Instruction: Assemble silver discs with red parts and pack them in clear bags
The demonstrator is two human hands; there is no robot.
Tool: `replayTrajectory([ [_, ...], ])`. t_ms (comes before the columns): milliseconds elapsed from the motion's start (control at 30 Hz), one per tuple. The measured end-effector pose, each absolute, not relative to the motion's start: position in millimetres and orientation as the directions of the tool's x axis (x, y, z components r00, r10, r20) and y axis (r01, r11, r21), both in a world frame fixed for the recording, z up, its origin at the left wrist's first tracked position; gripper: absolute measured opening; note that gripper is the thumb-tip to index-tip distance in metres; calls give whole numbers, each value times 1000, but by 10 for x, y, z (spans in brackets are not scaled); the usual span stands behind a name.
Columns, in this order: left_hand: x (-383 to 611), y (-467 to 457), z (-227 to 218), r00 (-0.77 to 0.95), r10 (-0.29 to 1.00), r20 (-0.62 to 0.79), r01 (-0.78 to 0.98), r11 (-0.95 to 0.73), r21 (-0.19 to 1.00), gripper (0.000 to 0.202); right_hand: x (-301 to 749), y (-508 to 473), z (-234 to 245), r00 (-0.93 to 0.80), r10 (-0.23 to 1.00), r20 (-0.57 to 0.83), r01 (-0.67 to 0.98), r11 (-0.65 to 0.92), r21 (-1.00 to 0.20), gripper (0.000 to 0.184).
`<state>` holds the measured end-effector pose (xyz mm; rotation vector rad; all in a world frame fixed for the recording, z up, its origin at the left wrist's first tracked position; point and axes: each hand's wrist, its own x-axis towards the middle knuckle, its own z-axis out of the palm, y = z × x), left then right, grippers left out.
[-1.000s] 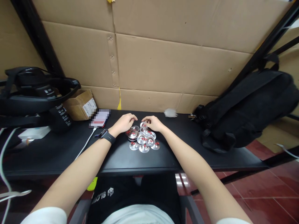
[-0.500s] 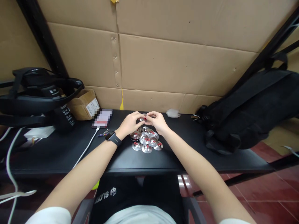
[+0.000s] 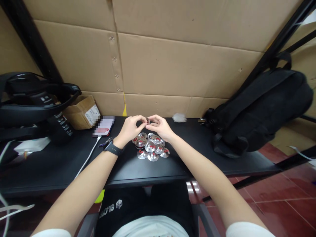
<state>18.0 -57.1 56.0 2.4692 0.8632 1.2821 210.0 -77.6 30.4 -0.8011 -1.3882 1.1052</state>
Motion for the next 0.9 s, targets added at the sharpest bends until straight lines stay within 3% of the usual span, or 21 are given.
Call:
replayTrajectory([
  [333,190,-450,396,452,673,586,384,-739,553,9,2131,-716,298,-194,890,412,53,429,-902,51],
  [500,93,-296,395,351,744,568,646,-632,428,6,2424,-541,251,-141,902,409,206,430,-879,48],
  [567,6,-186,355,327,777,537,711,-577,402,9,2621,-471,223,-134,891,434,438,446,-780,45],
  [667,-130,-29,251,365,831,420,749,-530,398,15,2883,-393,185,-184,891,414,746,401,-531,41],
  [767,-209,72,151,410,848,335,740,-524,421,18,3032,-340,148,-175,916,360,842,329,-428,37],
  [900,-217,128,86,421,844,333,735,-532,420,19,3113,-295,89,-147,943,297,871,266,-413,27],
])
